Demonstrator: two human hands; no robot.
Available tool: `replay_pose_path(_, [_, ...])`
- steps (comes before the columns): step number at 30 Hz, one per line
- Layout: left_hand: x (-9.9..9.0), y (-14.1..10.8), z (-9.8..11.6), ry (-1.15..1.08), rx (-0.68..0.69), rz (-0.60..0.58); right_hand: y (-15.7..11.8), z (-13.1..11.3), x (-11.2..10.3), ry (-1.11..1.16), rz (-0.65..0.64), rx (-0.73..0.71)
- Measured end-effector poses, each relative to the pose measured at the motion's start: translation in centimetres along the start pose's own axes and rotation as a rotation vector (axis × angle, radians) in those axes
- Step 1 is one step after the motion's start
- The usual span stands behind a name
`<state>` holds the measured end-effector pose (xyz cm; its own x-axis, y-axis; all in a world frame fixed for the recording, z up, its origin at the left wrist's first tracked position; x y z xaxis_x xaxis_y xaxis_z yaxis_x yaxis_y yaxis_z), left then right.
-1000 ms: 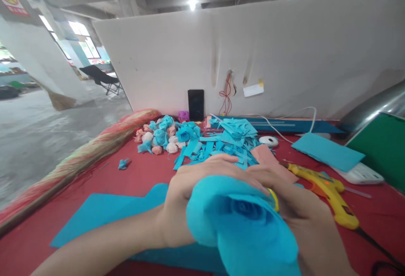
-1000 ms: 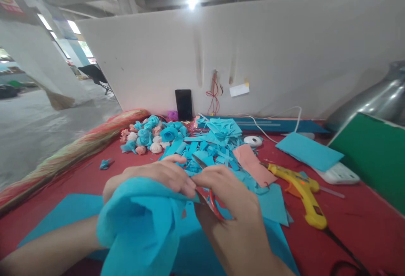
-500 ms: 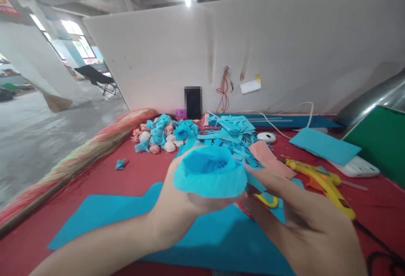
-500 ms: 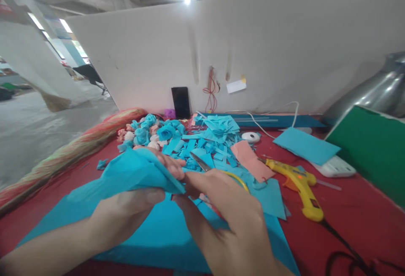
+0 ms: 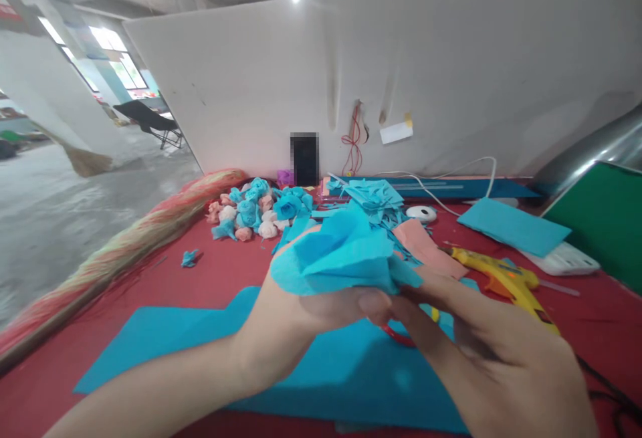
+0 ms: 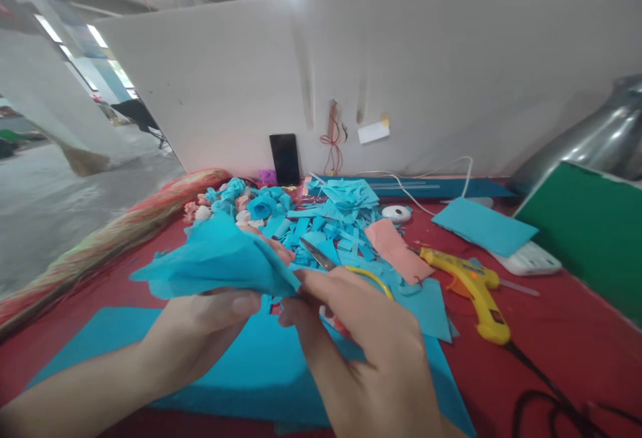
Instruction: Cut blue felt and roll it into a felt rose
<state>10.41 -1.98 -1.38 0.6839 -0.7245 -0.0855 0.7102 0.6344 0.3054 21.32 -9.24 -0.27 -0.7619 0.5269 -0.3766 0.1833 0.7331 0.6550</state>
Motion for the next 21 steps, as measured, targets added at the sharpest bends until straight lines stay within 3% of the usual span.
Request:
replay_pose_path(6, [0.5,-0.1,-0.1,-0.060,-0.039,-0.051,0.6,-0.4,0.6,0.243,-0.056,0.069])
replay_pose_path(11, [0.3,-0.2,-0.2,-0.061,-0.029,-0.019,0.5,-0.1,1.1,0.282,-0.080,0.122])
replay_pose_path(16, [0.5,-0.2,-0.3,-0.130,-0.031,-0.086,0.6,0.1,1.4,0.265,-0.170,0.176])
replay_pose_path(21, [0.5,-0.4,-0.5,-0.214,-0.049,-0.122,0.7,0.0,1.1,0.296,-0.158,0.201])
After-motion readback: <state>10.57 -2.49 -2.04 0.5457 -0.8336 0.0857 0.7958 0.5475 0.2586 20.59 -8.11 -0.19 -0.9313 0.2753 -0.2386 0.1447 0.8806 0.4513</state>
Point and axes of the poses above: each hand's wrist, its own y-axis towards the middle knuckle, its own x-axis out of the palm, z = x × y, the point moved 6 cm from there along y, towards the middle knuckle, and after that the axes turned 10 degrees about y, right-handed, at the moved point
